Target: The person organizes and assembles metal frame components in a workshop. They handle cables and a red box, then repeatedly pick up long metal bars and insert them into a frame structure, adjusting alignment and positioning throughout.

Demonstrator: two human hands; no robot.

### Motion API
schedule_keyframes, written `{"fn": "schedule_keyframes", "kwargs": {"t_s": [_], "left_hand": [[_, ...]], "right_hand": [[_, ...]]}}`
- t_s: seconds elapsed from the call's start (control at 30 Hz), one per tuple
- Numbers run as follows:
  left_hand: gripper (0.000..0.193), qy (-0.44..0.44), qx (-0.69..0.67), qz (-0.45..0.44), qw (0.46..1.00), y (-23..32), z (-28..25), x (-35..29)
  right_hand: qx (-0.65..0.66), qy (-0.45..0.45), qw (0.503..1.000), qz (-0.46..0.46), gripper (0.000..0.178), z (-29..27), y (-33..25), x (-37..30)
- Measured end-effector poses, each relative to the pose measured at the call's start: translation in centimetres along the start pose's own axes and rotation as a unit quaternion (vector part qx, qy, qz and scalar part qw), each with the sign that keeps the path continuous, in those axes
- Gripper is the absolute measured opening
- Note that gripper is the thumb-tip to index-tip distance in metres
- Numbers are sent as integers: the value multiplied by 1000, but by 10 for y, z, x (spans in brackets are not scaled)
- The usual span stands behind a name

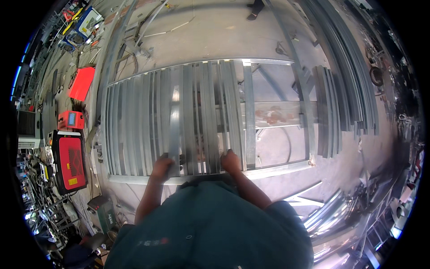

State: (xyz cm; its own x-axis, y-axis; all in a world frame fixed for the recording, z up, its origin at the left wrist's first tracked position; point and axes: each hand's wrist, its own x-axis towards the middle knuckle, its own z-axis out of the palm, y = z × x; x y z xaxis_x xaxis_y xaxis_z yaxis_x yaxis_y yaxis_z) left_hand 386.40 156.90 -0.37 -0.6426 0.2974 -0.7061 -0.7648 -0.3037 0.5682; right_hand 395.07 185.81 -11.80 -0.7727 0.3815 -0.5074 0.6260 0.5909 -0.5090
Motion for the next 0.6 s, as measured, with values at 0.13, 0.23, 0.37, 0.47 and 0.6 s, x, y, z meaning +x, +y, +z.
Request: {"fn": "schedule_keyframes", "kwargs": {"t_s": [0.13, 0.23, 0.37, 0.47, 0.6], "left_hand": [[40, -57, -27, 26, 998, 12, -18, -7], [40, 0, 184, 90, 979, 15, 1, -49], [47, 32, 178, 107, 978, 6, 25, -99], [49, 83, 255, 108, 957, 0, 40, -106], [49, 69, 308, 139, 939, -6, 57, -104]], "right_hand": [[401, -154, 899, 80, 24, -68, -42, -19], [443, -169, 879, 44, 26, -105, -49, -45], [233, -63, 970, 25, 33, -108, -24, -63], [174, 11, 984, 44, 39, -117, -7, -66], [-40, 141, 989, 17, 46, -97, 48, -39]]}}
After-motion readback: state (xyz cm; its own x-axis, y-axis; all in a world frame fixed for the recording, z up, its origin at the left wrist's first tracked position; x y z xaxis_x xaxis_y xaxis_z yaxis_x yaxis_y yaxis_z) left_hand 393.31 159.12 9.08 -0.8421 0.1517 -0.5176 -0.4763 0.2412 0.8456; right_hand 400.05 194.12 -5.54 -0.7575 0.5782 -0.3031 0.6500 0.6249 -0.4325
